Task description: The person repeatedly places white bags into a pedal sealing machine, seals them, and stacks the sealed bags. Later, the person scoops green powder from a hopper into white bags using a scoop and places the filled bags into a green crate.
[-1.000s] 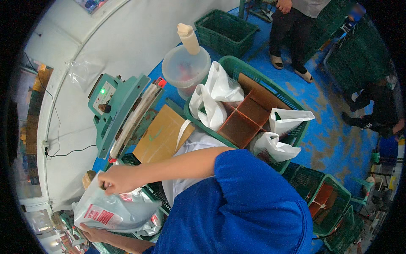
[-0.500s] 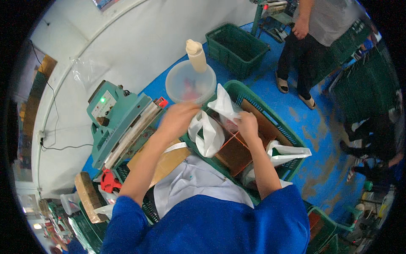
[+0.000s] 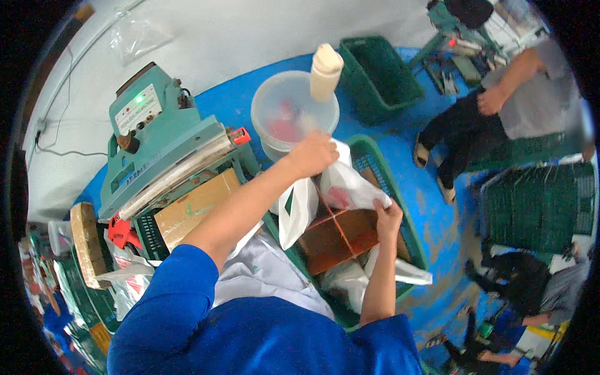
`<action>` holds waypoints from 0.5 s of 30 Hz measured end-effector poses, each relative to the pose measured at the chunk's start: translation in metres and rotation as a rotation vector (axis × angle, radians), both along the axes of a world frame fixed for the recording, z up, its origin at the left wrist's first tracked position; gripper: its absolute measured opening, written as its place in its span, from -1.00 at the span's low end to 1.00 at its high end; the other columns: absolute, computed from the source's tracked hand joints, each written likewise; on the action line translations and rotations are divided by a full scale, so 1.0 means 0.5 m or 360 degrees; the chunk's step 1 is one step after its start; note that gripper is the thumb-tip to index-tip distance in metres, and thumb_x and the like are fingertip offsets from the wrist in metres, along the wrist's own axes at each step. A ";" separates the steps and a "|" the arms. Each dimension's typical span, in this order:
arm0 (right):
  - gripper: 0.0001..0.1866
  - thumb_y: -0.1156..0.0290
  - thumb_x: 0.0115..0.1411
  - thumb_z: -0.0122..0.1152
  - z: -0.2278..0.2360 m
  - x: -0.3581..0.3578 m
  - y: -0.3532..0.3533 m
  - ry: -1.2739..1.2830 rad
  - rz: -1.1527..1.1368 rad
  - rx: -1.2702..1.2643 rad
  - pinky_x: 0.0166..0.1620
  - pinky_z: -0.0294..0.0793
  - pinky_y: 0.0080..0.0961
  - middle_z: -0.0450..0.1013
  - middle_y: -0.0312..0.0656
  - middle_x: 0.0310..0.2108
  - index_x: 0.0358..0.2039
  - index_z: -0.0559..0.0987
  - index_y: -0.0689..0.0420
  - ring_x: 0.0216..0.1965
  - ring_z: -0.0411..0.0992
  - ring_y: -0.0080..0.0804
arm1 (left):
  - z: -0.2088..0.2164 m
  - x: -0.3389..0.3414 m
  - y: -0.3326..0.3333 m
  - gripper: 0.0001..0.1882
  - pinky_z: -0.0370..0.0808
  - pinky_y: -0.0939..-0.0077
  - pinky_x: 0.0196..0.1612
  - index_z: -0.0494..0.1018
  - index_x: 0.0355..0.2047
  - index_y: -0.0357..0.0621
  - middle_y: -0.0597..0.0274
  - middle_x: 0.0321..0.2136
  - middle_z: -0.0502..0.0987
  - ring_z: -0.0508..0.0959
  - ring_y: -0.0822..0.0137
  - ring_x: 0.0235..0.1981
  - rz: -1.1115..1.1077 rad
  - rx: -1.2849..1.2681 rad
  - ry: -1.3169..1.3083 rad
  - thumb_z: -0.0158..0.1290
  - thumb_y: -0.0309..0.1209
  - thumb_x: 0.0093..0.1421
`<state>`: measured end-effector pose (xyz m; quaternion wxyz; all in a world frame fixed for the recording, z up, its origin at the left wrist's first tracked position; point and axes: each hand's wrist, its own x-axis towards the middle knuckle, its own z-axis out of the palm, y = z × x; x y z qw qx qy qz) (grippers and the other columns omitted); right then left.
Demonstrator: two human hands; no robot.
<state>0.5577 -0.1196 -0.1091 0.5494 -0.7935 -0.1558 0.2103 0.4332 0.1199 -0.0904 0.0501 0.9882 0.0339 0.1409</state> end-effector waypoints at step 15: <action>-0.74 0.68 -0.18 0.38 0.519 -0.096 0.052 -0.1885 0.0010 0.1067 -0.34 0.40 -0.47 0.42 -0.16 -0.53 -0.56 0.42 0.22 -0.44 0.38 -0.41 | 0.548 -0.264 0.025 -0.87 0.47 0.30 -0.32 0.33 -0.41 -0.19 0.13 -0.42 0.41 0.48 0.14 -0.33 -0.0379 0.0167 -0.0905 0.00 -0.50 -0.01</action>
